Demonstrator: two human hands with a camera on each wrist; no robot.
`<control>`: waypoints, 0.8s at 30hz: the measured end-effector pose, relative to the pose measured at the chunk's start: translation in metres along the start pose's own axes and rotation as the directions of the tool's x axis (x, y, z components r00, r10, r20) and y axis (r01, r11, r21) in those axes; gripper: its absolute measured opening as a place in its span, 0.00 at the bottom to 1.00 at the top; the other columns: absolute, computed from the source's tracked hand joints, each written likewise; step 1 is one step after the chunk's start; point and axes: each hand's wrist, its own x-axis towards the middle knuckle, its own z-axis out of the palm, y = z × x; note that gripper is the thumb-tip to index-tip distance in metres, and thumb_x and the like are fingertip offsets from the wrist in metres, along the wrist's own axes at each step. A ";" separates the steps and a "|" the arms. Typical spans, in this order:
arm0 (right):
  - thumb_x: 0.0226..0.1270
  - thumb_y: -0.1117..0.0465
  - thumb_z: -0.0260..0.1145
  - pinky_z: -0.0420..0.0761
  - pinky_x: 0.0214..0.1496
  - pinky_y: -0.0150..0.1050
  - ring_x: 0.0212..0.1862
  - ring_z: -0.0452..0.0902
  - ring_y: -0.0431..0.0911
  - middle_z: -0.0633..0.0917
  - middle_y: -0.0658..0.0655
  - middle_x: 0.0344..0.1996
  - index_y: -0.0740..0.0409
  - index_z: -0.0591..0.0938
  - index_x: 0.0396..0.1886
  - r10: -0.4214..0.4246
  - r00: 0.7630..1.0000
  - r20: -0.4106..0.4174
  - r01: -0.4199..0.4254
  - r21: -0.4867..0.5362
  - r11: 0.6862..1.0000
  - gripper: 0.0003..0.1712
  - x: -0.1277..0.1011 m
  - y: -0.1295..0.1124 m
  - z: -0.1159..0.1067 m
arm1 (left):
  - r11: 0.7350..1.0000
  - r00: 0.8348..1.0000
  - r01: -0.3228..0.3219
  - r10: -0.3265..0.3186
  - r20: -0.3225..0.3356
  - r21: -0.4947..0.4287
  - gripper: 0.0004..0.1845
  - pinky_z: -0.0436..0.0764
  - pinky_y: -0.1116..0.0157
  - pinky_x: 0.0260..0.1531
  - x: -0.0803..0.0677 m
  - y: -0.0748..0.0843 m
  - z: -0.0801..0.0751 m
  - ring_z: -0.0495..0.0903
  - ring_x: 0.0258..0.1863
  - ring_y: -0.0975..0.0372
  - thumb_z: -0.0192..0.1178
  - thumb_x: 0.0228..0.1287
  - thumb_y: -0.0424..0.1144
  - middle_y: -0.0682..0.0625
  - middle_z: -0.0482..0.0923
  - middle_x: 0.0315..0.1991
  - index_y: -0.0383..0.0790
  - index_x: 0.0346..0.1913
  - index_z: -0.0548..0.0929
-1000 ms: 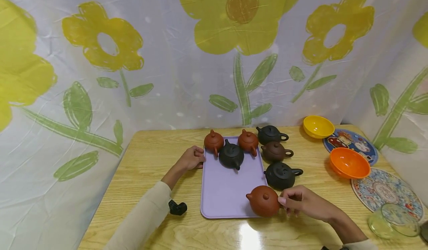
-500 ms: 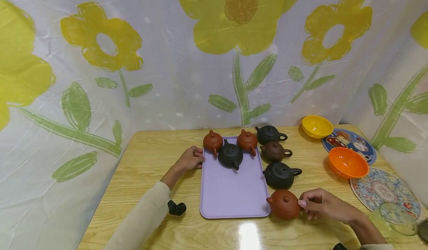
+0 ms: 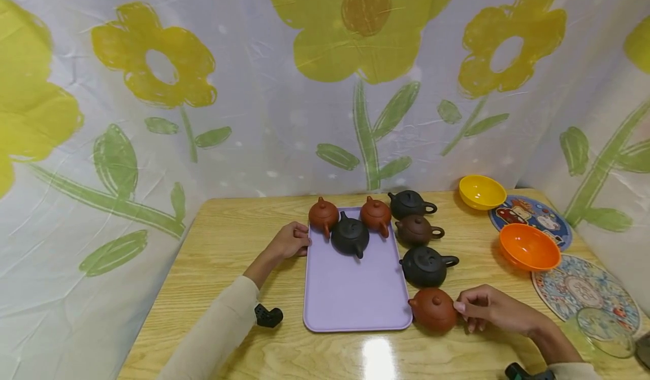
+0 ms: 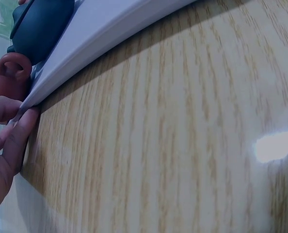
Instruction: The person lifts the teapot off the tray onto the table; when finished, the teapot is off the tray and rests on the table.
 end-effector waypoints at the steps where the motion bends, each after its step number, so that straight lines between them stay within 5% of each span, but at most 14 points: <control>1: 0.81 0.63 0.49 0.85 0.33 0.35 0.32 0.82 0.48 0.79 0.73 0.32 0.72 0.78 0.39 0.003 1.000 -0.008 -0.004 -0.017 1.000 0.17 0.000 0.000 0.000 | 1.000 1.000 0.001 -0.001 0.001 -0.002 0.20 0.88 0.66 0.33 0.000 0.000 0.000 0.80 0.36 0.59 0.62 0.64 0.27 0.38 0.77 0.47 0.28 0.58 0.73; 13: 0.80 0.59 0.55 0.84 0.28 0.39 0.29 0.82 0.51 0.82 0.68 0.34 0.63 0.83 0.41 0.035 0.985 -0.169 -0.059 -0.141 0.988 0.14 -0.002 -0.006 0.004 | 1.000 1.000 0.006 -0.006 0.000 0.013 0.19 0.88 0.66 0.33 -0.001 0.001 0.000 0.80 0.37 0.59 0.62 0.65 0.28 0.39 0.76 0.47 0.29 0.58 0.73; 19: 0.78 0.58 0.58 0.81 0.24 0.38 0.26 0.79 0.52 0.83 0.60 0.36 0.63 0.83 0.48 0.010 0.925 -0.379 -0.094 -0.204 0.974 0.14 -0.007 -0.022 0.002 | 1.000 1.000 0.015 -0.015 0.002 -0.006 0.19 0.88 0.66 0.34 0.000 0.000 0.000 0.80 0.39 0.59 0.61 0.66 0.27 0.39 0.76 0.49 0.29 0.59 0.73; 24: 0.78 0.59 0.57 0.79 0.24 0.39 0.25 0.77 0.52 0.81 0.60 0.31 0.66 0.81 0.50 -0.055 0.891 -0.450 -0.072 -0.261 0.963 0.14 -0.002 -0.045 0.007 | 1.000 1.000 0.023 -0.023 0.004 -0.006 0.19 0.88 0.66 0.34 -0.001 0.001 0.000 0.80 0.39 0.59 0.61 0.67 0.27 0.38 0.76 0.49 0.29 0.59 0.73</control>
